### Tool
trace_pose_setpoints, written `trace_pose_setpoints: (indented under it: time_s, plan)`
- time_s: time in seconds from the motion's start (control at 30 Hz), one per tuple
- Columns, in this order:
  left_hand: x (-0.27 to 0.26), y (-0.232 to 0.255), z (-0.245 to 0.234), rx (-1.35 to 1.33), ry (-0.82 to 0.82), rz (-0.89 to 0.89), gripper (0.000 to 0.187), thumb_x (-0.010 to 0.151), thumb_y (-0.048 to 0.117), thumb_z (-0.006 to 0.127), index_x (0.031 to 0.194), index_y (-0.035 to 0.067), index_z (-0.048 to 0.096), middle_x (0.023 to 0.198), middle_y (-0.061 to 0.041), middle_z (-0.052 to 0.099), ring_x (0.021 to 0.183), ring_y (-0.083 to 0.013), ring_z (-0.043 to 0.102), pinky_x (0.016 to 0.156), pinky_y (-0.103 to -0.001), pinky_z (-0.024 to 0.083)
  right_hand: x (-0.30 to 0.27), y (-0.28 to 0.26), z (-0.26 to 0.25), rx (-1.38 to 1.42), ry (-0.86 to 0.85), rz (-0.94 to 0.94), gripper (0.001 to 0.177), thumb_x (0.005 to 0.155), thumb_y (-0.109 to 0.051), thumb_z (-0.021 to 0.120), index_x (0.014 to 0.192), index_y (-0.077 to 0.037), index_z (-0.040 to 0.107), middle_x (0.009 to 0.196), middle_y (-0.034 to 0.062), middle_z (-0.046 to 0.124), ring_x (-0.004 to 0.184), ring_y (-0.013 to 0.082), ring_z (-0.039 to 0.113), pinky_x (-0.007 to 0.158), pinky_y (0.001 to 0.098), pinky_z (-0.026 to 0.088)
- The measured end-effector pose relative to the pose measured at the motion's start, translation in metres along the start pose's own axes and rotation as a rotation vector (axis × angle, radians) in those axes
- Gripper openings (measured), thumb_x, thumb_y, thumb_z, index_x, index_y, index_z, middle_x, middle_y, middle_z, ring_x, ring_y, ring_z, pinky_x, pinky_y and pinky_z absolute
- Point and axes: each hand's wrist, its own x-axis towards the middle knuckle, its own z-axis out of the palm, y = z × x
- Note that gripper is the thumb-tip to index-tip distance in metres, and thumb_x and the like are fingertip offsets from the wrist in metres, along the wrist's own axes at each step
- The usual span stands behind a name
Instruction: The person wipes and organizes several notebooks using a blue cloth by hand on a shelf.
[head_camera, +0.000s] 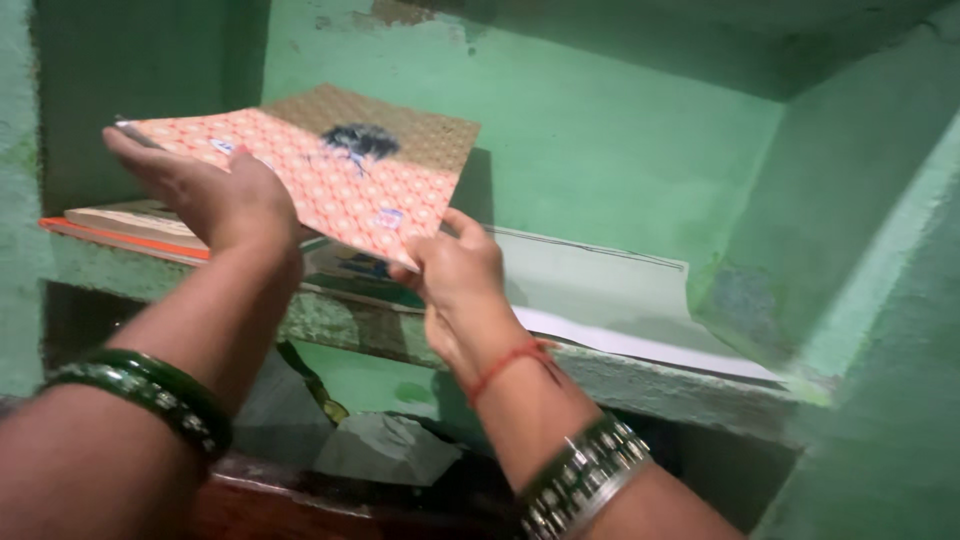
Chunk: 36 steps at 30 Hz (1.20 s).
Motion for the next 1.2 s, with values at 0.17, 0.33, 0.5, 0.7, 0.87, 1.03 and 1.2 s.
trace_pose_setpoints:
  time_s: [0.17,0.33,0.5,0.7,0.87,1.03,1.2]
  plan:
    - [0.041,-0.023,-0.009,0.182,-0.042,-0.432,0.080,0.096,0.009,0.056,0.163,0.008,0.013,0.168,-0.021,0.024,0.153,-0.0358,0.032,0.126,-0.042,0.028,0.044,0.047,0.062,0.104,-0.191,0.198,0.037,0.088,0.006,0.054,0.125,0.007,0.060,0.099,0.0110,0.070,0.071,0.0196,0.070,0.056,0.0306,0.061]
    - [0.045,-0.032,-0.044,0.521,-0.327,-0.781,0.070,0.098,0.030,0.048,0.160,0.012,0.023,0.164,-0.015,0.033,0.144,-0.0326,0.043,0.115,-0.042,0.040,0.037,0.088,0.089,-0.133,-0.187,0.459,0.028,0.091,0.010,0.053,0.119,0.007,0.054,0.101,0.0171,0.068,0.070,0.0269,0.073,0.050,0.0324,0.048]
    - [0.045,-0.064,-0.040,-0.038,0.061,-0.791,0.058,0.107,0.036,0.036,0.159,0.011,0.027,0.166,-0.010,0.035,0.141,-0.0299,0.051,0.118,-0.038,0.042,0.037,0.092,0.095,-0.173,-0.260,0.356,0.020,0.092,0.009,0.057,0.111,0.013,0.056,0.099,0.0216,0.064,0.071,0.0284,0.071,0.051,0.0344,0.049]
    - [0.075,-0.132,-0.028,0.041,0.068,-0.395,0.069,0.104,0.019,0.045,0.156,0.000,0.003,0.168,-0.019,0.012,0.145,-0.0322,0.040,0.119,-0.035,0.033,0.039,0.098,0.118,0.004,-0.408,0.378,0.019,0.093,0.004,0.059,0.110,0.012,0.060,0.103,0.0186,0.068,0.080,0.0264,0.069,0.066,0.0321,0.061]
    - [0.099,-0.153,-0.024,0.038,-0.119,-0.555,0.074,0.109,0.019,0.046,0.159,0.000,-0.005,0.168,-0.023,0.009,0.149,-0.0304,0.032,0.120,-0.035,0.028,0.042,0.102,0.124,-0.181,-0.273,0.409,0.019,0.092,0.003,0.061,0.107,0.014,0.062,0.099,0.0169,0.069,0.073,0.0249,0.071,0.060,0.0317,0.056]
    - [0.097,-0.094,-0.042,0.355,-0.263,-0.670,0.078,0.105,0.026,0.051,0.160,0.003,0.000,0.166,-0.024,0.011,0.148,-0.0384,0.031,0.119,-0.045,0.028,0.025,0.089,0.111,-0.391,-0.475,0.215,0.039,0.086,-0.020,0.078,0.110,0.008,0.066,0.093,0.0137,0.071,0.067,0.0187,0.066,0.053,0.0306,0.050]
    - [0.073,-0.045,-0.072,0.616,-0.466,-0.622,0.082,0.102,0.033,0.055,0.161,0.006,0.005,0.164,-0.026,0.013,0.146,-0.0465,0.031,0.118,-0.054,0.028,0.011,0.093,0.119,-0.891,-0.351,0.027,0.049,0.074,-0.028,0.078,0.114,-0.003,0.068,0.091,0.0165,0.077,0.075,0.0282,0.078,0.059,0.0377,0.061]
